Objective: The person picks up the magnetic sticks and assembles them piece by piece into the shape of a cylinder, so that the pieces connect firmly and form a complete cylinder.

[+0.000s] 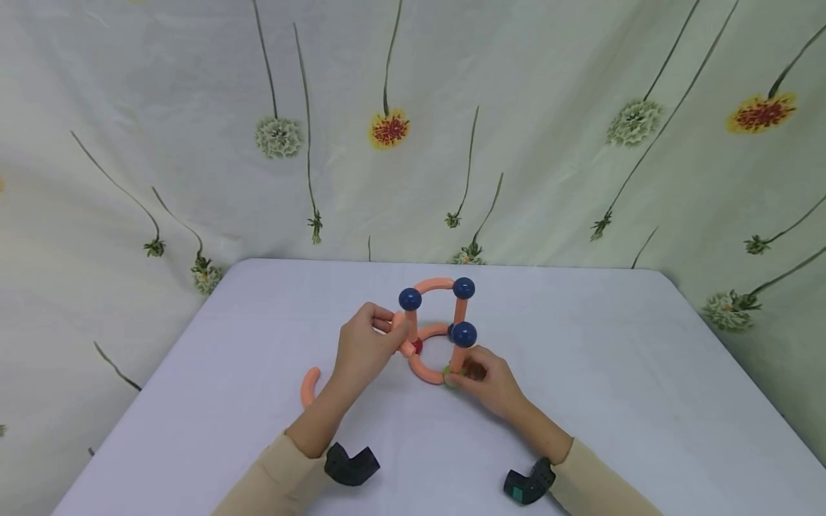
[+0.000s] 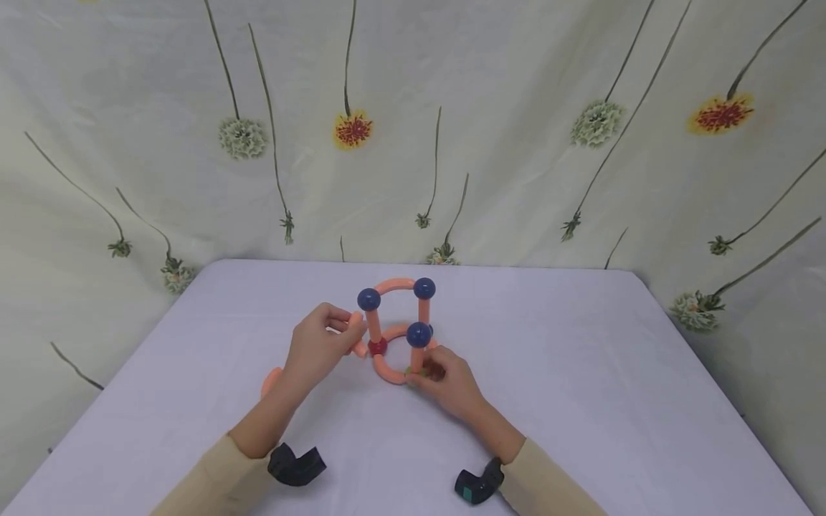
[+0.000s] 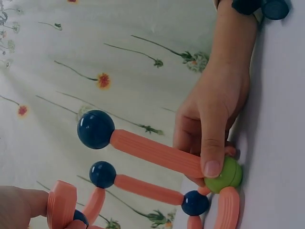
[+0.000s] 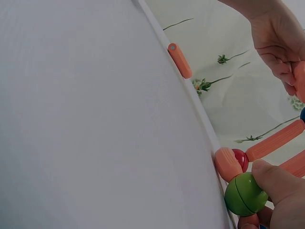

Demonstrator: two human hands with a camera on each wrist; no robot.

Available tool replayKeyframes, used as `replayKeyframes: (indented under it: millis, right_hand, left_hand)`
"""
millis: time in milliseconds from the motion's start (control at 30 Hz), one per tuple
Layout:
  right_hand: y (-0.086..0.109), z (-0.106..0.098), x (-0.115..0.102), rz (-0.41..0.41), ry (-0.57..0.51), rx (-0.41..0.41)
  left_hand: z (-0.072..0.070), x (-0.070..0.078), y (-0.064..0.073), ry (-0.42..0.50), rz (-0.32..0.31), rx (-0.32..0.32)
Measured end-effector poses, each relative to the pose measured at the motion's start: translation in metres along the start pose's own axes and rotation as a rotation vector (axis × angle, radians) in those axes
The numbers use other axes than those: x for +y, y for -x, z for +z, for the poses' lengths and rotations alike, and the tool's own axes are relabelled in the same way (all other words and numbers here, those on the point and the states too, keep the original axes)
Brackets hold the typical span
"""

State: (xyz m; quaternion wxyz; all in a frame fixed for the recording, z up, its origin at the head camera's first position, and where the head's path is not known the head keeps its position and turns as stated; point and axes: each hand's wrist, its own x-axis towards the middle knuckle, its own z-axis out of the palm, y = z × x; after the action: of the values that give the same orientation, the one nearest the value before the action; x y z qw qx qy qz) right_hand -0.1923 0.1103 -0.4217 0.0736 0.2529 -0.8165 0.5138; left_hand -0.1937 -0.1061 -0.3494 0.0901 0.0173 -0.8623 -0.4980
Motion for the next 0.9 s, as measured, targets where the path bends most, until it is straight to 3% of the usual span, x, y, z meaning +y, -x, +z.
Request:
replayKeyframes:
  millis: [400, 633, 900]
  right_hand:
    - [0.000, 0.001, 0.001, -0.035, 0.009, 0.014]
    - [0.000, 0.002, 0.003, -0.090, 0.017, 0.032]
    - [-0.002, 0.013, 0.043, -0.178, 0.064, 0.068]
  left_hand:
    - [0.010, 0.005, -0.007, 0.011, 0.006, 0.077]
    - [0.019, 0.006, -0.009, 0.099, 0.017, 0.113]
    - [0.039, 0.004, -0.012, 0.254, 0.007, 0.181]
